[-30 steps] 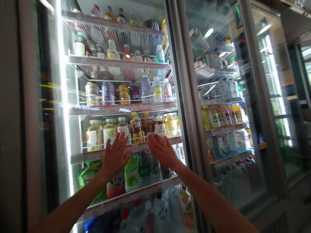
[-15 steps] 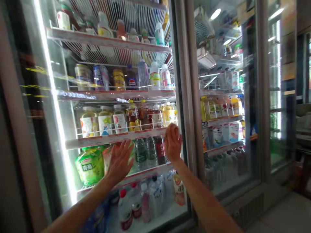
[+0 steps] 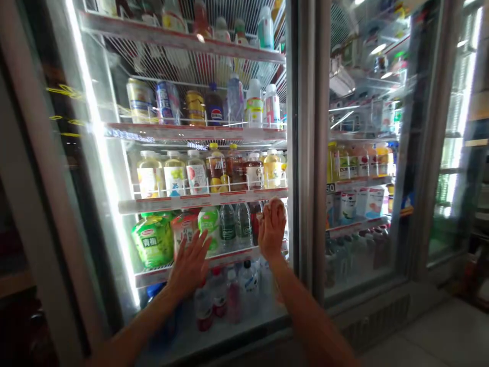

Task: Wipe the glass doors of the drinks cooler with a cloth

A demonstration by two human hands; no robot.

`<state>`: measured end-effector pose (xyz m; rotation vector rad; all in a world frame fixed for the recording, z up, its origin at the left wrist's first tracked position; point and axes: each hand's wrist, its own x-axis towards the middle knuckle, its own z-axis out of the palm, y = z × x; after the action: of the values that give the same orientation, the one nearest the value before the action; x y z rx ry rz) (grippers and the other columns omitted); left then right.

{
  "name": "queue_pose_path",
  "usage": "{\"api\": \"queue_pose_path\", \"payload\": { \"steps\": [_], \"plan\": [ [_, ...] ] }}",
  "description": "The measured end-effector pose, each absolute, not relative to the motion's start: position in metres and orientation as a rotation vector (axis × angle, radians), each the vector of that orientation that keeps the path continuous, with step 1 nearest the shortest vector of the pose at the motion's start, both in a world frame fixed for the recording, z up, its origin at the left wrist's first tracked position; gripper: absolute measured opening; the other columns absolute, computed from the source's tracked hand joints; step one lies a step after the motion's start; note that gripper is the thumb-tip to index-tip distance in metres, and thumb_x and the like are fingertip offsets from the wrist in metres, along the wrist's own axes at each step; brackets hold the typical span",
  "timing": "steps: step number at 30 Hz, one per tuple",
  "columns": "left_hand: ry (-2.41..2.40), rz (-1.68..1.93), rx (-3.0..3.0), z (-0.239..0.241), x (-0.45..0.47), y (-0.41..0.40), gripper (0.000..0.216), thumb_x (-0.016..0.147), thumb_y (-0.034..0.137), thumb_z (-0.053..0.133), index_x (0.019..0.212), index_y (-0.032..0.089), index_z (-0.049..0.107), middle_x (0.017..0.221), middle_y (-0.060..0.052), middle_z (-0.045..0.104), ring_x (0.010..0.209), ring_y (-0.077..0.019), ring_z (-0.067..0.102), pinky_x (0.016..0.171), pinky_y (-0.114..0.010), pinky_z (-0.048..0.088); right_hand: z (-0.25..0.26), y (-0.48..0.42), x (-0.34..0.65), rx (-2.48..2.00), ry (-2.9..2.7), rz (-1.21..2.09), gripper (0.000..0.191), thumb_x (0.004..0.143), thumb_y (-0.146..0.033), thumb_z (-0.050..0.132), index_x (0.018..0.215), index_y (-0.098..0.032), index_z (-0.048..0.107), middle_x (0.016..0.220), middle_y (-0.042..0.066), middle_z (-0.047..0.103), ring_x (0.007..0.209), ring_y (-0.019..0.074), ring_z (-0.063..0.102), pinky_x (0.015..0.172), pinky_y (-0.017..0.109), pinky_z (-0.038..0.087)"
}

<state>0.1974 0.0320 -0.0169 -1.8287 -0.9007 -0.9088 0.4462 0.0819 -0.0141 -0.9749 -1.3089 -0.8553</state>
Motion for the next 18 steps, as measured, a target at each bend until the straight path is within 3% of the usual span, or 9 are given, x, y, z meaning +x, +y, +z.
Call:
{"api": "queue_pose_path", "payload": {
  "steps": [5,10,12,14,18],
  "plan": [
    [-0.89,-0.882,-1.876,-0.037,0.197,0.023,0.048,0.082,0.02,0.044,0.13,0.015,0.046,0.138,-0.009,0.046,0.139,-0.0193,0.018,0.116,-0.04,0.008,-0.064,0.068,0.463,-1.025,-1.557,-0.84,0.061,0.09,-0.015,0.038,0.146,-0.026,0.015,0.153,0.007,0.018,0.141,0.027,0.014,0.106,0.058,0.032],
    [-0.961,-0.917,-1.883,-0.04,0.198,0.022,0.052,0.082,0.021,0.045,0.133,0.014,0.042,0.14,-0.011,0.043,0.139,-0.0216,0.022,0.115,-0.043,0.013,0.002,0.083,0.492,-0.993,-1.317,-0.903,0.059,0.092,-0.017,0.032,0.147,-0.021,0.011,0.154,0.01,0.011,0.142,0.0264,0.011,0.109,0.06,0.026],
    [-0.976,-0.93,-1.868,-0.041,0.198,0.021,0.052,0.082,0.022,0.046,0.133,0.013,0.042,0.141,-0.012,0.042,0.139,-0.0221,0.021,0.115,-0.043,0.013,0.003,0.083,0.478,-0.975,-1.287,-0.892,0.06,0.091,-0.016,0.031,0.147,-0.022,0.008,0.154,0.009,0.008,0.142,0.0263,0.009,0.109,0.06,0.025],
    [-0.987,-0.92,-1.86,-0.044,0.196,0.019,0.052,0.081,0.022,0.046,0.132,0.013,0.042,0.141,-0.012,0.042,0.139,-0.022,0.019,0.115,-0.043,0.013,-0.025,0.074,0.451,-0.942,-1.456,-0.889,0.063,0.09,-0.014,0.034,0.147,-0.021,0.009,0.154,0.008,0.011,0.142,0.0267,0.009,0.109,0.058,0.028],
    [-1.038,-0.877,-1.843,-0.048,0.181,0.012,0.051,0.081,0.021,0.047,0.131,0.011,0.042,0.14,-0.013,0.042,0.14,-0.0217,0.015,0.115,-0.043,0.012,-0.068,0.052,0.409,-0.828,-1.921,-0.929,0.063,0.085,-0.009,0.038,0.144,-0.024,0.024,0.15,0.006,0.028,0.14,0.0243,0.019,0.111,0.05,0.028]
  ]
}}
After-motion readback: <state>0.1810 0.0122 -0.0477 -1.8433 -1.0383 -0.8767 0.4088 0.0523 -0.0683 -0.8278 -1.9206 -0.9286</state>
